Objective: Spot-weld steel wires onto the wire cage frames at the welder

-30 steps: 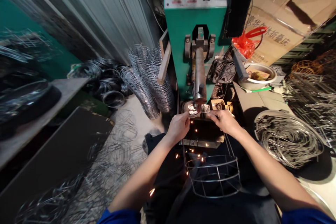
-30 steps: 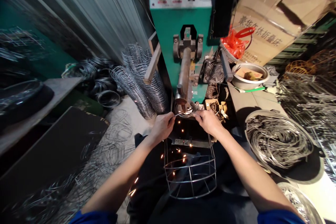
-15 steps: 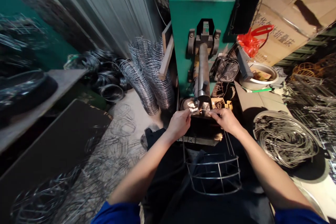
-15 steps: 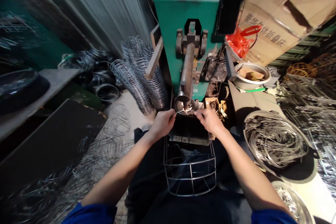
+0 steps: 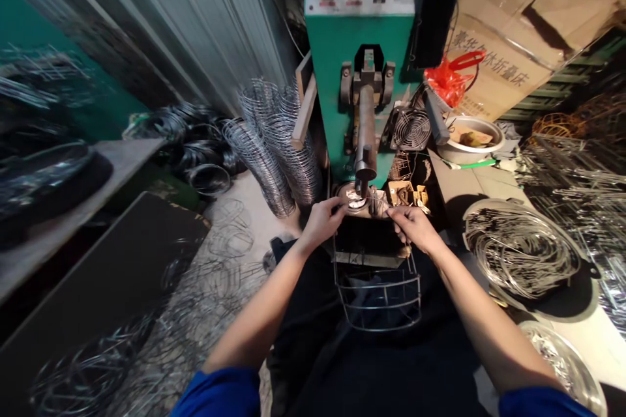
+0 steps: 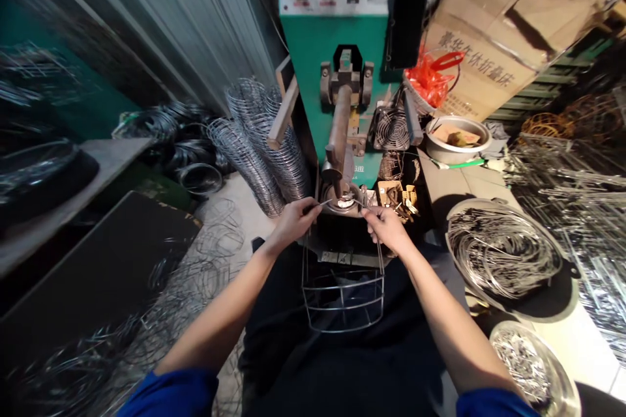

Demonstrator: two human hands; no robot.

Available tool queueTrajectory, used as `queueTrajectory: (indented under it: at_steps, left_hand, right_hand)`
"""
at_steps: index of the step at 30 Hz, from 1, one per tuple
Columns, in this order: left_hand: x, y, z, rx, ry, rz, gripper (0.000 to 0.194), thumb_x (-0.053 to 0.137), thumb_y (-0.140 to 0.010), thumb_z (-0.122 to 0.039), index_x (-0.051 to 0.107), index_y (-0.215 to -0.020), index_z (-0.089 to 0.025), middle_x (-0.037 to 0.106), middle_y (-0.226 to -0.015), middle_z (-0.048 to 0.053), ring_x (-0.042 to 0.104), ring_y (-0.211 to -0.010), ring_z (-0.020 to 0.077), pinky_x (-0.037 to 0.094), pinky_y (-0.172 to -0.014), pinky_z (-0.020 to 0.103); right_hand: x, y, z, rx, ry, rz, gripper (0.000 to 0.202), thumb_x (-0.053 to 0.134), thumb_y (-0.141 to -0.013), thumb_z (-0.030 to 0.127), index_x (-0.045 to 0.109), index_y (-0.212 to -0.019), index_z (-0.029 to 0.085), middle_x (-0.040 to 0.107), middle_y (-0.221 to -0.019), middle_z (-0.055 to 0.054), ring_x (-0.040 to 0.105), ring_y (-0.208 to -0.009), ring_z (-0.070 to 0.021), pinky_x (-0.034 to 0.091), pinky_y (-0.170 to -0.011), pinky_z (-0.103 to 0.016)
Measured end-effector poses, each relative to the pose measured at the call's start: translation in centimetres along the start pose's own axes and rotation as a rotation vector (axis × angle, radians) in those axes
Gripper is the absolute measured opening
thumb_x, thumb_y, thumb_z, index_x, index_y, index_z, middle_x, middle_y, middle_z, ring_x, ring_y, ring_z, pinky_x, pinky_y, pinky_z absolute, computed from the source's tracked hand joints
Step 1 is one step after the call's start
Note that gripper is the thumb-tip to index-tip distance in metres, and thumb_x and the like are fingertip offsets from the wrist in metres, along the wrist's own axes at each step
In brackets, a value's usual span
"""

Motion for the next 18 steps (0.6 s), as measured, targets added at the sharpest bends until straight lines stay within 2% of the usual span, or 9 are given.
queueTrajectory:
  at_steps: [2,5,7,10,12,15,16,18]
  left_hand:
    - [-0.1,1.5,1.5,-0.095,0.272,0.021,0.037,0.056,-0.089,-0.048,0.067,-0.099,-0.014,0.063,-0.068,0.000,0.057,-0.051,0.0120,0.043,-0.051,0.022]
    - [1.0,5.8,4.5,-0.298,0.683,-0.051,0.060,0.060,-0.085,-0.058,0.055,-0.128,-0.017,0.068,-0.095,0.007,0.068,-0.074,0.0168,0.051,-0.064,0.026]
    - [3.3,9.3,6.3,-0.489,0.900,-0.075,0.073,0.063,-0.080,-0.065,0.045,-0.135,-0.020,0.067,-0.107,0.011,0.070,-0.084,0.0204,0.054,-0.069,0.030]
    - [8.0,13.2,6.7,-0.666,1.143,0.062,0.080,0.071,-0.070,-0.066,0.045,-0.129,-0.021,0.065,-0.116,0.016,0.071,-0.092,0.0277,0.056,-0.071,0.037]
    - [9.8,14.3,6.2,-0.707,1.218,0.058,0.072,0.079,-0.067,-0.056,0.049,-0.122,-0.020,0.065,-0.117,0.016,0.071,-0.093,0.0283,0.057,-0.075,0.039]
    - [10.1,14.4,6.2,-0.748,1.142,-0.087,0.056,0.084,-0.064,-0.032,0.053,-0.109,-0.019,0.069,-0.111,0.013,0.072,-0.083,0.0218,0.057,-0.074,0.033]
    - [10.0,14.1,6.4,-0.751,1.096,-0.114,0.055,0.084,-0.062,-0.027,0.053,-0.107,-0.019,0.071,-0.110,0.011,0.071,-0.078,0.0191,0.057,-0.071,0.031]
    - [9.8,13.4,6.8,-0.724,1.002,-0.140,0.061,0.084,-0.060,-0.021,0.053,-0.112,-0.020,0.071,-0.109,0.009,0.068,-0.068,0.0141,0.057,-0.066,0.027]
  right_hand:
    - [0.0,0.8,0.2,-0.036,0.007,-0.027,0.044,0.054,-0.084,0.061,0.058,-0.080,0.017,0.049,-0.053,0.005,0.045,-0.035,-0.0084,0.031,-0.032,-0.019]
    - [-1.1,2.1,0.1,-0.103,0.052,-0.151,0.043,0.052,-0.088,0.059,0.061,-0.085,0.017,0.051,-0.053,0.004,0.049,-0.037,-0.0115,0.037,-0.036,-0.022]
    - [-1.9,3.0,-0.1,-0.153,0.117,-0.268,0.043,0.050,-0.091,0.056,0.066,-0.097,0.016,0.053,-0.054,0.003,0.052,-0.039,-0.0135,0.042,-0.040,-0.024]
    - [-1.8,4.6,0.4,-0.246,0.241,-0.397,0.043,0.046,-0.095,0.050,0.068,-0.109,0.015,0.063,-0.065,-0.002,0.061,-0.053,-0.0166,0.051,-0.056,-0.026]
    - [-1.2,5.6,0.9,-0.309,0.281,-0.421,0.041,0.044,-0.098,0.045,0.067,-0.114,0.016,0.070,-0.083,-0.007,0.067,-0.071,-0.0190,0.054,-0.072,-0.028]
    - [-1.8,6.9,0.4,-0.375,0.330,-0.389,0.040,0.043,-0.099,0.042,0.064,-0.123,0.019,0.070,-0.109,-0.009,0.067,-0.097,-0.0197,0.051,-0.090,-0.028]
    - [-3.0,7.5,-0.7,-0.368,0.372,-0.401,0.040,0.044,-0.099,0.043,0.063,-0.124,0.019,0.069,-0.114,-0.010,0.065,-0.102,-0.0198,0.049,-0.093,-0.028]
    - [-7.3,9.9,-4.8,-0.241,0.494,-0.516,0.040,0.045,-0.098,0.044,0.064,-0.121,0.018,0.068,-0.115,-0.012,0.064,-0.104,-0.0210,0.048,-0.095,-0.031]
Point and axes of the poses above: each hand's wrist, its own y-axis away from the middle knuckle, its own x-axis out of the palm, z = x × y, the point moved 5 cm from there along -y, towards the middle knuckle
